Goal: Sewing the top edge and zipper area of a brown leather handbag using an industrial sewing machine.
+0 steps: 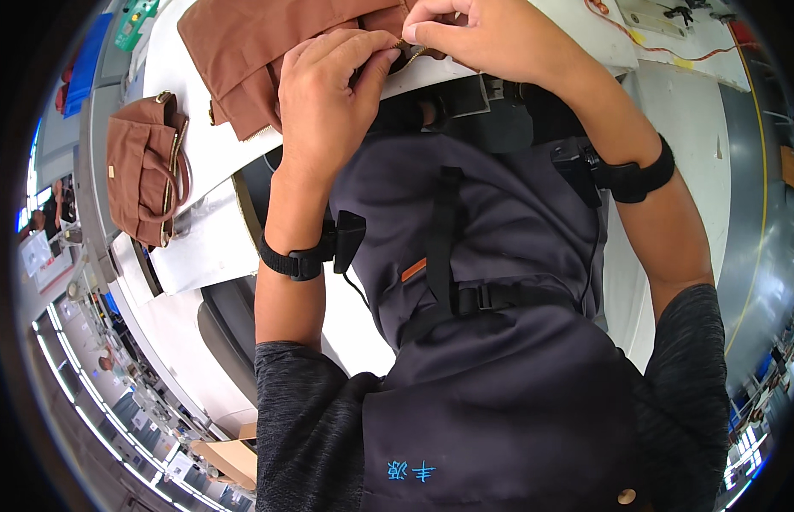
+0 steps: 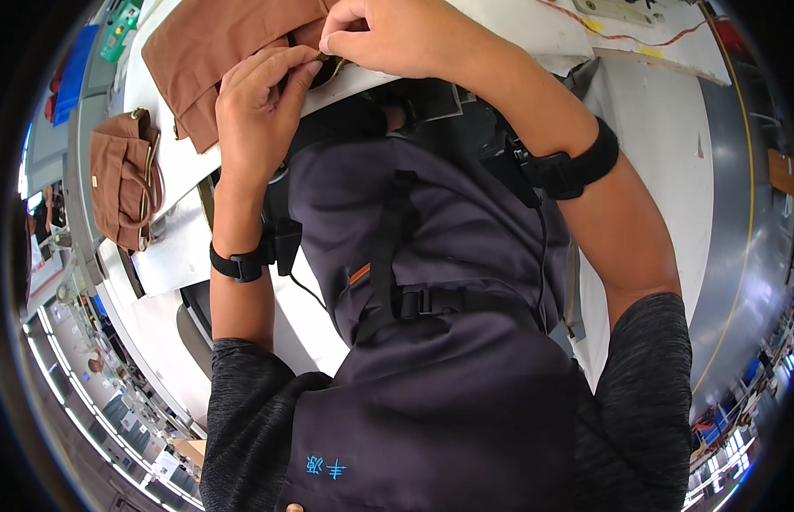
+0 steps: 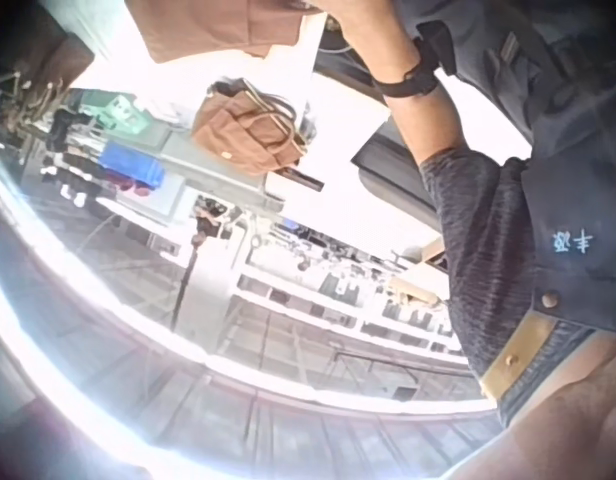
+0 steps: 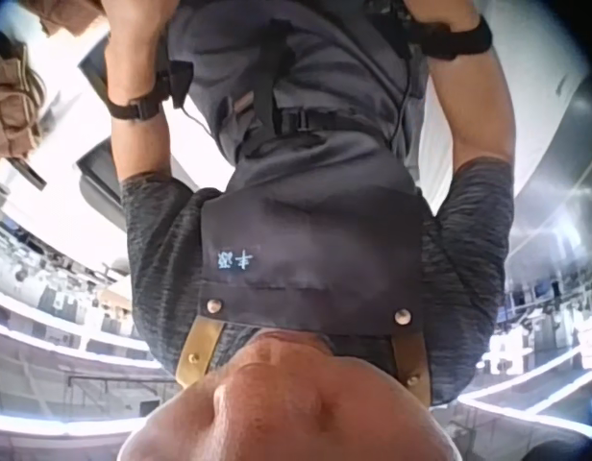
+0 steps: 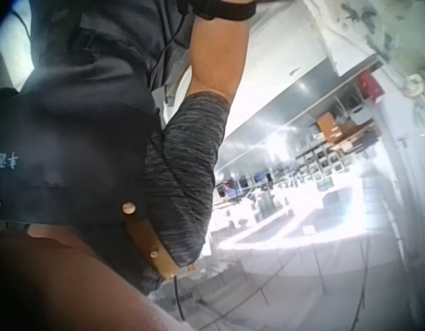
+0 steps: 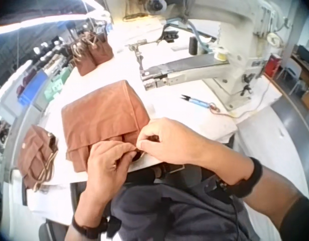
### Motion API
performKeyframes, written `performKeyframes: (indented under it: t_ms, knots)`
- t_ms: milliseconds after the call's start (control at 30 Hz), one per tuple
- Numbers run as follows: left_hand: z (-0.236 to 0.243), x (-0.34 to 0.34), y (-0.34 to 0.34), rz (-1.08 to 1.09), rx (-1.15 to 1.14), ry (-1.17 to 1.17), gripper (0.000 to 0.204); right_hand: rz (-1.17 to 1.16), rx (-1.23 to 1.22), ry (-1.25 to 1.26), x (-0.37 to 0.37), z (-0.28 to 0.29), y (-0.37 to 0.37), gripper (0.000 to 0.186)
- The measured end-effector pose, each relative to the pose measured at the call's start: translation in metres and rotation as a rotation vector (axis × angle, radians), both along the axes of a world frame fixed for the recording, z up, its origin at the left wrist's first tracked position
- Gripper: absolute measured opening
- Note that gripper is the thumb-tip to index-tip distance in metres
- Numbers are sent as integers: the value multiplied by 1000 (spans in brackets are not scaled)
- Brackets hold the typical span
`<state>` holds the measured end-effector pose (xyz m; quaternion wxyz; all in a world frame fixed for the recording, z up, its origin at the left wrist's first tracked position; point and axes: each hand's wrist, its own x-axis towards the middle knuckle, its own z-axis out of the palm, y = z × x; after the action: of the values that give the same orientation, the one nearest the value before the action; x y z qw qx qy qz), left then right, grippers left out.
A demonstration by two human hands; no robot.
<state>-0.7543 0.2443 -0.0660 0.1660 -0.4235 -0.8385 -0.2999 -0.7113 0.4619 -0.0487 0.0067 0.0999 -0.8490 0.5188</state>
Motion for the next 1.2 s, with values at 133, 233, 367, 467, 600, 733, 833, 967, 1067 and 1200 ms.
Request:
performKeyframes:
  t_ms: [133,233,367,467,600,733,833,967,1067,1200]
  knots:
    - [-2,0,1,4,-6,19,10,21,54,88,3,-5,3,19]
    - [-3,-2,1,-5,-12,15,9,52,44,290,5,-15,-1,15]
    - [0,-5,-1,-16,-42,8,13,-10,139,472,2,-20,-5,12]
    - [0,-2,-4,1,-77,110,23,-6,140,573,2,-14,-6,12]
    - [6,9,-9,196,-152,318,45,-94,234,682,7,-1,-7,19]
    - [53,13,-33,267,-140,276,51,-236,31,883,-12,9,-22,8]
    - [98,17,-44,400,-43,508,47,-261,-97,485,-6,26,-25,11]
    - [109,51,-34,184,47,377,27,-313,-378,452,-7,53,-36,11]
    - [75,64,-11,149,17,196,35,-265,-344,307,0,66,-35,10]
    - [54,70,3,376,240,-278,67,-268,-491,231,5,70,-37,10]
